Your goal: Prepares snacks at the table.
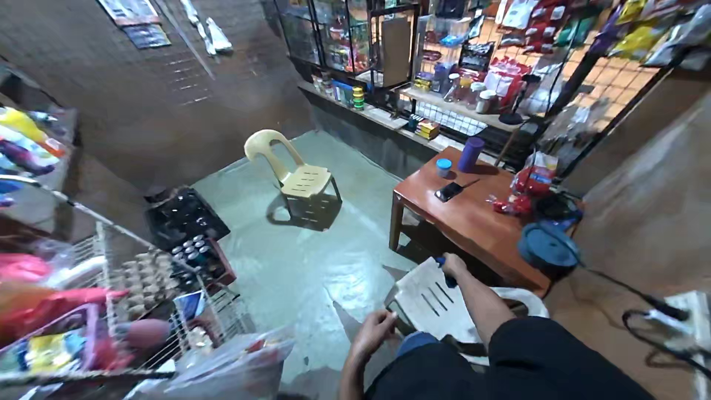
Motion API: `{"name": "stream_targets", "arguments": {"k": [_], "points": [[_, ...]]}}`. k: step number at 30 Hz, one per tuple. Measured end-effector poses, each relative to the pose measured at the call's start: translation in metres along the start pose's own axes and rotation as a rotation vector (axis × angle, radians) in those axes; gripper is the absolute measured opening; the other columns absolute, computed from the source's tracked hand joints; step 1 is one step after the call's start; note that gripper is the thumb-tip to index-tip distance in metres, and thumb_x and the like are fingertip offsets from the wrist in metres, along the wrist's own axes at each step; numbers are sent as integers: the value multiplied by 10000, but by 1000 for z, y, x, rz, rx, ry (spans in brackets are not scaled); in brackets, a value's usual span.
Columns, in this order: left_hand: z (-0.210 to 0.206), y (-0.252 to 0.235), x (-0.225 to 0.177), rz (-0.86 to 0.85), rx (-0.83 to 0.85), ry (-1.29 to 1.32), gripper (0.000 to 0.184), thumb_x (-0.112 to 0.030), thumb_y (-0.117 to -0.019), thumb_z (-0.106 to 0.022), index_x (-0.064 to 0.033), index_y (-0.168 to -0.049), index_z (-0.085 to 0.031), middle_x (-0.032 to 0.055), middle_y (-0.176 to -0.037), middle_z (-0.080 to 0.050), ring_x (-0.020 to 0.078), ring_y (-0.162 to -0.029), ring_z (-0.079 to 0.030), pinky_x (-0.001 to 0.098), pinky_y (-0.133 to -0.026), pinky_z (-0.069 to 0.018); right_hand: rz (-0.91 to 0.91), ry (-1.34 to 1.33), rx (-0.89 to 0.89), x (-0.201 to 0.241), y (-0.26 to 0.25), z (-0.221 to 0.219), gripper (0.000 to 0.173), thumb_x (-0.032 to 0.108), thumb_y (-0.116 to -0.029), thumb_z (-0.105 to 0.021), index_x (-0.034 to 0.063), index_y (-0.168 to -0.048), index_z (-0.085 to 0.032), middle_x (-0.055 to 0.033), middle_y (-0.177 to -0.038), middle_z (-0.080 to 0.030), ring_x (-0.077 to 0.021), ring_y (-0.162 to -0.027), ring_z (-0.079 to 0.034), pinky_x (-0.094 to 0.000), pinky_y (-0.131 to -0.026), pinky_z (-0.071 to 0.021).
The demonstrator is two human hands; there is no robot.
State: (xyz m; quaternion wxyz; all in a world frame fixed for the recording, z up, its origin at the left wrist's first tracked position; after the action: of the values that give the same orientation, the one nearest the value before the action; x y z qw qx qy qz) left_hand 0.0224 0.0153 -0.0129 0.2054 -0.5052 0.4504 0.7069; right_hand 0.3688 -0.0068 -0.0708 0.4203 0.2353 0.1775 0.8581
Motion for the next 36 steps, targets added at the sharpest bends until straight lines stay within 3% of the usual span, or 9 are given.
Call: {"name": "stream_targets", "arguments": {"k": [4,8,12,15,19,26,32,34,36], "points": [[11,-73,-46,35,-108,467,360,-238,-1131,-363,-42,-970,-618,-7,-732,-621,38,-536,-514,183,-462,-395,-57,-135,-254,3,-68,100,458,159,-965,-654,47,-1406,-598,-246,-1457,-555,-420,-1379,-508,-604,-1128,-408],[24,-137,-76,105,-331,1024,365,-217,-1114,-338,-73,-916,-608,42,-820,-691,120,-707,-668,239,-591,-539,-45,-242,-494,-16,-152,142,908,406,-942,-719,52,-1630,-243,-317,-1681,-107,-514,-1556,-93,-704,-1219,-116],[39,-205,-110,89,-431,1089,257,-138,-1078,-398,-20,-1000,-613,85,-902,-692,180,-831,-692,315,-743,-582,138,-701,-218,48,-136,121,504,317,-1067,-562,-7,-1451,-519,-248,-1425,-578,-372,-1301,-582,-536,-1094,-470],[41,-262,-144,-56,-329,743,306,-150,-1103,-369,38,-1154,-604,96,-1003,-669,154,-884,-653,315,-795,-547,107,-1189,298,104,-102,75,590,436,-1136,-250,2,-1432,-519,-181,-1334,-643,-292,-1145,-658,-477,-963,-526],[37,-341,-176,-338,-70,90,354,-155,-1072,-435,74,-1274,-616,188,-1211,-659,219,-1100,-638,390,-978,-518,6,-1985,350,160,-101,71,535,388,-1122,-151,35,-1265,-526,-122,-1019,-690,-224,-898,-691,-392,-784,-581],[64,-424,-216,-744,298,-369,518,-277,-1017,-520,86,-1384,-568,286,-1530,-461,410,-1494,-350,526,-1261,-223,-152,-2302,-119,180,-195,125,451,260,-1129,-208,-11,-1141,-568,-113,-917,-688,-189,-812,-689,-344,-729,-596],[131,-504,-212,-608,382,-436,463,-234,-1025,-516,56,-1380,-582,272,-1550,-440,384,-1471,-397,501,-1217,-331,-519,-1902,-739,87,-224,150,357,281,-1134,-367,5,-1083,-587,24,-652,-458,-54,-455,-401,-204,-444,-394],[163,-533,-192,-494,383,-521,456,-225,-1038,-517,69,-1383,-570,280,-1541,-449,395,-1469,-399,513,-1224,-320,-660,-1571,-973,19,-211,152,428,314,-1128,-387,-28,-1155,-643,-33,-769,-540,-93,-577,-468,-262,-556,-439],[197,-561,-176,-347,387,-636,456,-225,-1052,-520,70,-1398,-557,287,-1532,-461,411,-1472,-395,530,-1232,-302,-802,-1309,-1131,-55,-190,160,451,308,-1112,-442,-69,-1240,-654,-246,-1166,-678,-323,-1037,-648,-504,-946,-512]]}}
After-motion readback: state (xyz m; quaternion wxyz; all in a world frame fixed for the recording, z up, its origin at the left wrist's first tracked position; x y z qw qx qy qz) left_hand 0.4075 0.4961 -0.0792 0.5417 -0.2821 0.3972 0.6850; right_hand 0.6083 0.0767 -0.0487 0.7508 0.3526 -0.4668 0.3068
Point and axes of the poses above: each hand's wrist, its own y-axis away from the middle knuckle, its own z-axis out of the back of the hand, x = y × z, the point moved 3 cm from there along -y, towards the middle knuckle
